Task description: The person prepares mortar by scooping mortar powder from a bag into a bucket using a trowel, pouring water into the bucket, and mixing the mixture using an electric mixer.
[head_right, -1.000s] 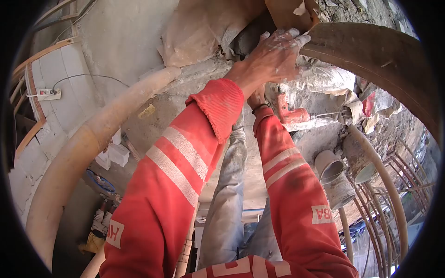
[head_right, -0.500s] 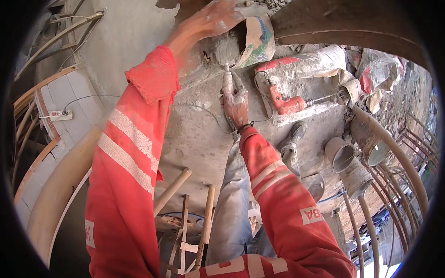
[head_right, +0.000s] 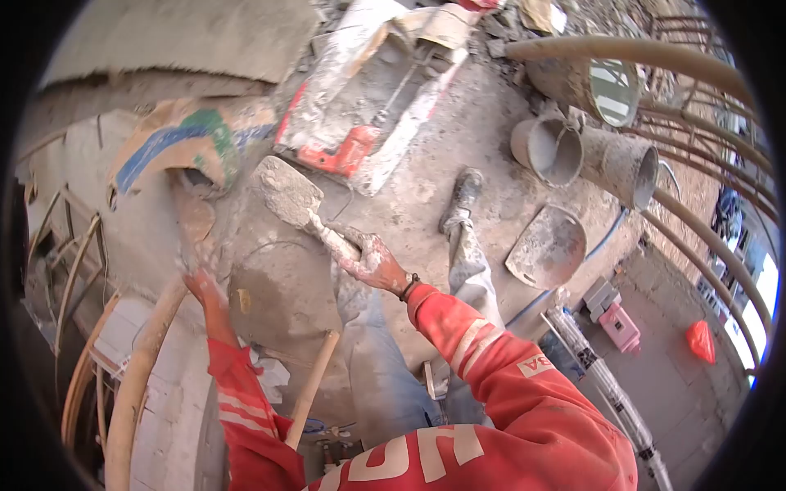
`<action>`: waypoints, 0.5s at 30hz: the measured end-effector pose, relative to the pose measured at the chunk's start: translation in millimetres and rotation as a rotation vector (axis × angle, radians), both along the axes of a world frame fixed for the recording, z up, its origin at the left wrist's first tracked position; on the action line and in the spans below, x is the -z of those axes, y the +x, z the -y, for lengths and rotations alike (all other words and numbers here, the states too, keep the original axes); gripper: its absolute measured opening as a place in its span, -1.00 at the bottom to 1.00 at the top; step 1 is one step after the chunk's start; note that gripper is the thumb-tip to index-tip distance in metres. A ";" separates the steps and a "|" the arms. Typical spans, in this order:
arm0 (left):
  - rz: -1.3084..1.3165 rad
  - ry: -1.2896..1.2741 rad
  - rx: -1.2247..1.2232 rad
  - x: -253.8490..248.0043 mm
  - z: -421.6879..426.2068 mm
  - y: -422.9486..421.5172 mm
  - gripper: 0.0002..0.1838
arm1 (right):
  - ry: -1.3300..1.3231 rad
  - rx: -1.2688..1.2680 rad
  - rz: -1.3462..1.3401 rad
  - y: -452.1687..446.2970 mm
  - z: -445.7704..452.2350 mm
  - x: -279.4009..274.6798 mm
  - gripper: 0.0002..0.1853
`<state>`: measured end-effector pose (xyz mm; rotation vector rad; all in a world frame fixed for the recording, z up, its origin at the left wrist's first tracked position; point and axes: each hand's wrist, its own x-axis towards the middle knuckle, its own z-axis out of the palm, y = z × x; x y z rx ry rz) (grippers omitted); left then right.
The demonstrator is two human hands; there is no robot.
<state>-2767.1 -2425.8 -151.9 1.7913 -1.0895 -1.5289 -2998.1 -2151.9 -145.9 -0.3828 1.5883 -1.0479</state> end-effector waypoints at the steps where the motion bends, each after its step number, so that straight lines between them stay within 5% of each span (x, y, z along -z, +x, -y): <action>1: 0.089 0.067 0.085 14.3 -37.1 13.2 -0.44 | 0.009 0.028 -0.025 -21.4 -32.4 -4.4 -0.41; 4: 0.092 0.187 -0.045 52.8 -170.8 28.8 -0.47 | 0.066 0.277 0.123 -81.3 -130.5 -28.3 -0.37; 6: 0.398 -0.082 0.654 88.8 -237.9 40.9 -0.45 | 0.101 0.451 0.021 -116.1 -199.5 -25.4 -0.36; 9: 0.823 0.484 0.813 15.7 -324.2 -122.2 -0.38 | 0.226 0.682 -0.106 -165.1 -293.2 -17.0 -0.35; 12: 0.330 0.192 0.953 66.8 -394.3 -199.2 -0.48 | 0.269 0.916 -0.172 -215.1 -365.5 -0.7 -0.37; 14: 0.273 0.256 1.112 94.5 -425.2 -307.0 -0.41 | 0.323 0.962 -0.235 -252.8 -398.4 24.3 -0.39; 15: 0.033 0.379 1.064 75.5 -440.7 -378.8 -0.43 | 0.351 0.958 -0.269 -269.1 -413.8 40.4 -0.41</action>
